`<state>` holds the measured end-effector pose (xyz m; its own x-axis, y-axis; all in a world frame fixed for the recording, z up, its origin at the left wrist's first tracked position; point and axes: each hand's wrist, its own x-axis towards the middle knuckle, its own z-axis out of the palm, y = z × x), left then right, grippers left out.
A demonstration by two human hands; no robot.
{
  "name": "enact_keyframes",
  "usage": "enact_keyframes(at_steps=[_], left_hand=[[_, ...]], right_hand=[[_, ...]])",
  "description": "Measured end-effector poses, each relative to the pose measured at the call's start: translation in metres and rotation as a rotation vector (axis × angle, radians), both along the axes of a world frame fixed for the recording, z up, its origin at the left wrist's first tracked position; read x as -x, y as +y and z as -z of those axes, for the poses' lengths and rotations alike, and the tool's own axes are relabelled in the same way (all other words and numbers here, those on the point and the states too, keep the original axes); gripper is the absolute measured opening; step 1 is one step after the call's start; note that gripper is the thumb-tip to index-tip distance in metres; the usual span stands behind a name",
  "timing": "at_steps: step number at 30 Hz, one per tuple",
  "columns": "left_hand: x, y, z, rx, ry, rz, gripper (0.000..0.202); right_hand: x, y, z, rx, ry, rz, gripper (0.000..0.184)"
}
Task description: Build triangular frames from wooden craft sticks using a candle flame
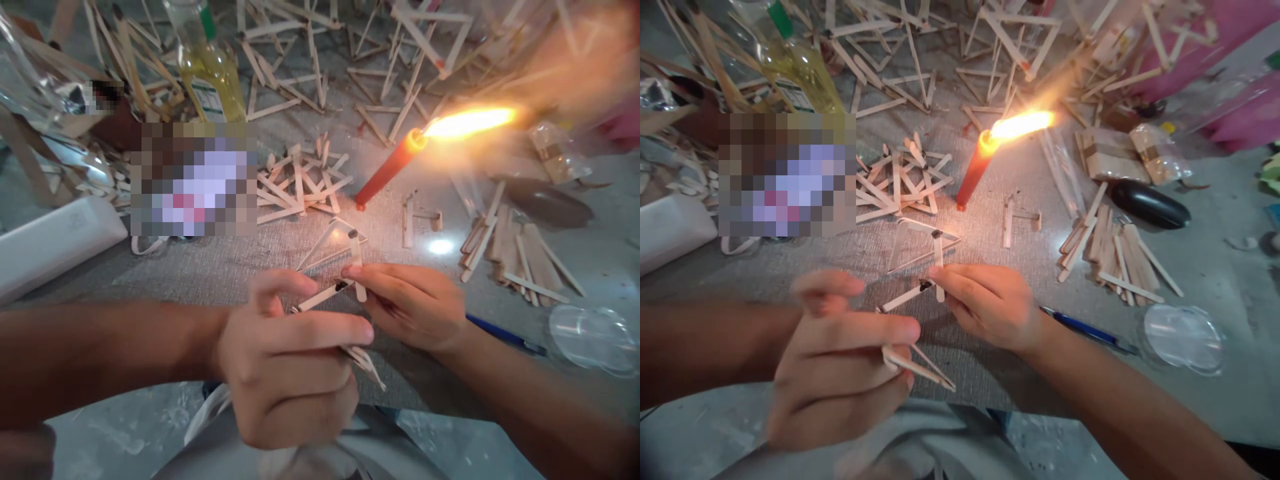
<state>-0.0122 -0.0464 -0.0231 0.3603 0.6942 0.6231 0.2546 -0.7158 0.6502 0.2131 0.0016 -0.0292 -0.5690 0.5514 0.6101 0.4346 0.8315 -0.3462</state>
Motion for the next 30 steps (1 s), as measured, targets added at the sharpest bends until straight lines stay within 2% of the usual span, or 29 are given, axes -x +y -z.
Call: enact_keyframes(at_steps=[1, 3, 5, 7, 9, 12, 17, 21, 27, 30], left_hand=[[0.000, -0.002, 0.000, -0.125, 0.012, -0.011, 0.016], [0.003, -0.001, -0.004, -0.277, 0.057, -0.028, 0.017], [0.008, 0.008, -0.009, -0.301, 0.154, -0.014, 0.019], [0.012, 0.021, -0.012, -0.455, 0.250, 0.163, 0.012], [0.015, 0.030, -0.015, -0.501, 0.268, 0.216, 0.006], [0.013, 0.034, -0.015, -0.488, 0.299, 0.235, 0.009], [0.001, 0.028, -0.015, -0.480, 0.272, 0.263, 0.008], [0.001, 0.024, -0.016, -0.475, 0.325, 0.279, 0.013], [0.009, 0.011, -0.018, -0.281, 0.289, 0.183, 0.016], [0.011, 0.003, -0.024, -0.146, 0.302, 0.132, 0.015]], right_hand=[[0.000, 0.000, 0.000, -0.005, 0.007, 0.005, 0.041], [0.000, 0.001, 0.001, 0.001, 0.011, 0.030, 0.041], [0.000, 0.001, 0.001, 0.005, -0.003, 0.064, 0.042], [-0.001, 0.002, 0.002, 0.001, -0.013, 0.088, 0.041], [-0.001, 0.003, 0.004, 0.008, -0.017, 0.094, 0.041], [-0.001, 0.004, 0.008, 0.013, -0.029, 0.097, 0.042], [0.001, 0.001, 0.017, -0.038, -0.097, 0.113, 0.036], [0.002, 0.000, 0.019, -0.048, -0.107, 0.096, 0.038], [-0.002, 0.001, 0.010, -0.027, -0.105, 0.055, 0.047], [-0.003, 0.002, 0.007, -0.020, -0.089, 0.038, 0.045]])
